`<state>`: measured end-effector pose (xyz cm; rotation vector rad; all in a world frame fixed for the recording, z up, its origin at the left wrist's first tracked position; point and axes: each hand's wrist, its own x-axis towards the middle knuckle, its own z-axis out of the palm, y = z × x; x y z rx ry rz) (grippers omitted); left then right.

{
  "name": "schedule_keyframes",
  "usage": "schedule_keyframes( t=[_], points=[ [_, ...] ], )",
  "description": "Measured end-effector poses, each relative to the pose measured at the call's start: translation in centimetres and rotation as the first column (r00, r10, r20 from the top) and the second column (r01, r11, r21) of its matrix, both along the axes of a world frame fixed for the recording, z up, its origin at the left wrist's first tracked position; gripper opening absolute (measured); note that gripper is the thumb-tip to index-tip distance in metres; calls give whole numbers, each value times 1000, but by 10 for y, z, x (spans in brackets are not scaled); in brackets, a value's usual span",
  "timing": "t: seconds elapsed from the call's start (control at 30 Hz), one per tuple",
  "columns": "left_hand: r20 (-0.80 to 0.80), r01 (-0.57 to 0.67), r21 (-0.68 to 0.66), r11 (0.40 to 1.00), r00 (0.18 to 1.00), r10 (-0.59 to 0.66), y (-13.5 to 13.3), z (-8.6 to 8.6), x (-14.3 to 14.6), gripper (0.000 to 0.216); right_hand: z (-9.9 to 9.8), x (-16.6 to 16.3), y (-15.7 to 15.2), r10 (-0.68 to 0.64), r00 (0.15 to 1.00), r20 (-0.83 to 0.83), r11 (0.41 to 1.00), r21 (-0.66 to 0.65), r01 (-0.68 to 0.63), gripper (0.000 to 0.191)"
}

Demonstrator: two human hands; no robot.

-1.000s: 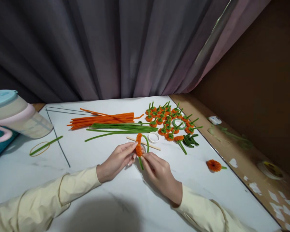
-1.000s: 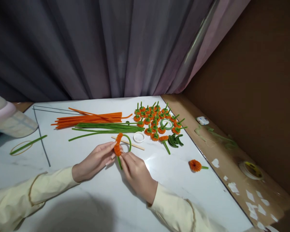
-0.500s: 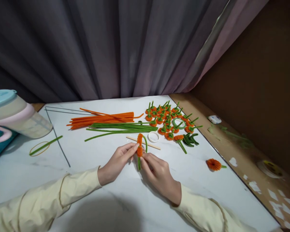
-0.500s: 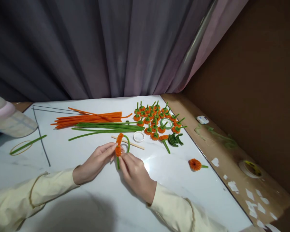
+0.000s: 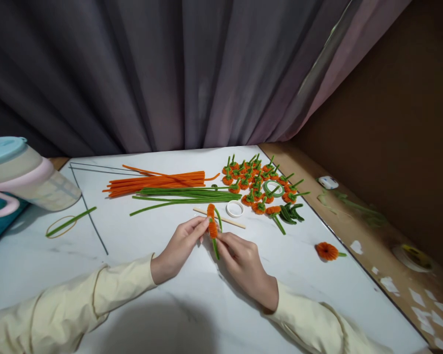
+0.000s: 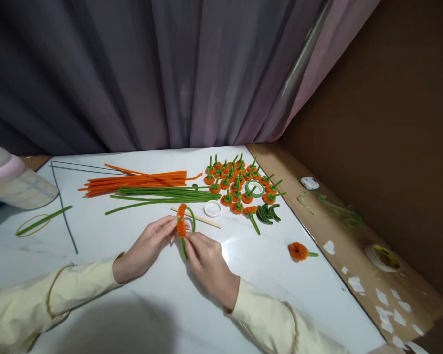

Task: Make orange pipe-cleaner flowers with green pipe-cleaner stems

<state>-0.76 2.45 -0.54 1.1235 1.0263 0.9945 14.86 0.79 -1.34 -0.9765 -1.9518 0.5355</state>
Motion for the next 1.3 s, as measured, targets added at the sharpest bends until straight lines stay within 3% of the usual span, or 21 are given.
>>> schedule_keyframes(
  t=[0.2, 0.4, 0.57, 0.7, 0.87, 1.3],
  points=[
    [-40, -33, 39, 999, 999, 35, 0, 4, -1, 30, 1, -1, 3, -12, 1000, -2, 999, -42, 12, 16],
    [-50, -104, 93, 990, 993, 109, 4, 6, -3, 31, 18, 6, 6, -51, 999, 6, 999, -8, 51, 12],
    [-279, 65, 192, 979, 960, -9, -4, 14, -1, 24, 28, 9, 5, 35, 998, 56, 998, -62, -31, 11],
    [-475, 189, 333, 924, 880, -9, -7, 17, -1, 23, 24, 11, 6, 148, 983, 111, 984, -117, -135, 18],
    [-571, 263, 481, 836, 818, 71, -4, 20, -3, 25, 21, 14, 9, 180, 970, 163, 976, -155, -155, 19],
    [-786, 502, 566, 654, 568, 244, -7, 10, -6, 23, 15, 15, 11, 187, 973, 133, 956, -252, -149, 15]
  ],
)
